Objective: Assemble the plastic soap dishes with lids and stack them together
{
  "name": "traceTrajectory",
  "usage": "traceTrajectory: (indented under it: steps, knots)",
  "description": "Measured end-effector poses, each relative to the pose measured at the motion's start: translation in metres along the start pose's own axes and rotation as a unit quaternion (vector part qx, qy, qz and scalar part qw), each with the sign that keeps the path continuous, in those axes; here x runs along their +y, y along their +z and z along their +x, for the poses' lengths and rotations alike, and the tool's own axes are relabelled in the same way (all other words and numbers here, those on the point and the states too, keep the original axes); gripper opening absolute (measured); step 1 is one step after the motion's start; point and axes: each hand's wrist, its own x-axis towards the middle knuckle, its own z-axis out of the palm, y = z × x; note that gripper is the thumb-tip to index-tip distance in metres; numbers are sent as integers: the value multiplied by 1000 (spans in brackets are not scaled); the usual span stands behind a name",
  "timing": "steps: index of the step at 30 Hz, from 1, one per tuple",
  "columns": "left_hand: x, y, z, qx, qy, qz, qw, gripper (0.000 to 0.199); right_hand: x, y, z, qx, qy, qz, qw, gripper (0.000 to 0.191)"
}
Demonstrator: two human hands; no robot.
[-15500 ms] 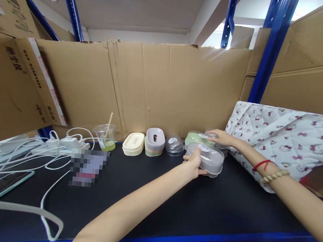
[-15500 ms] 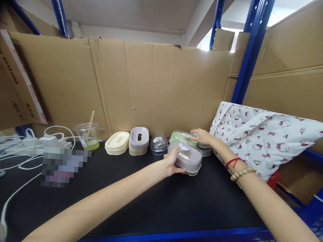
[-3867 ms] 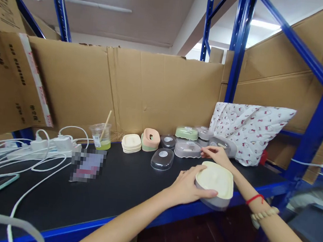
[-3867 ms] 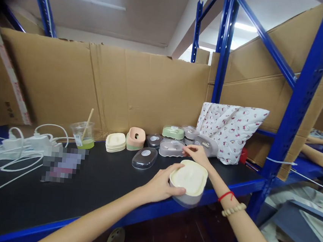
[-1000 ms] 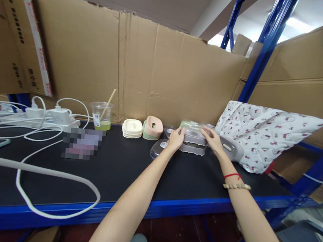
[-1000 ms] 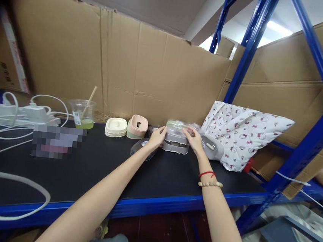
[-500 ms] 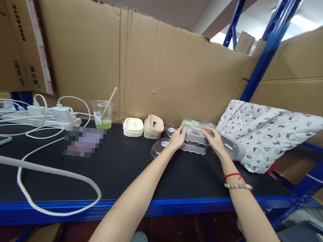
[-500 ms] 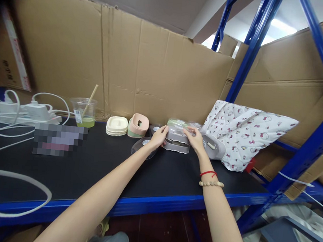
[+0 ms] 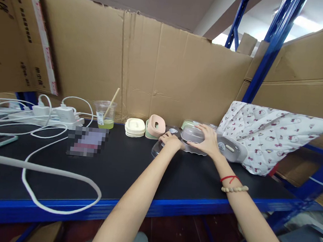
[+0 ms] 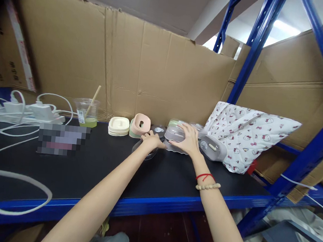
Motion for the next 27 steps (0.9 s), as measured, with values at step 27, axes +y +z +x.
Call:
traceTrajectory:
  steps: [27]
  knots:
    - [-5, -8, -8, -39, 18, -77, 996, 84, -5, -3, 0, 180, 28, -125, 975, 18]
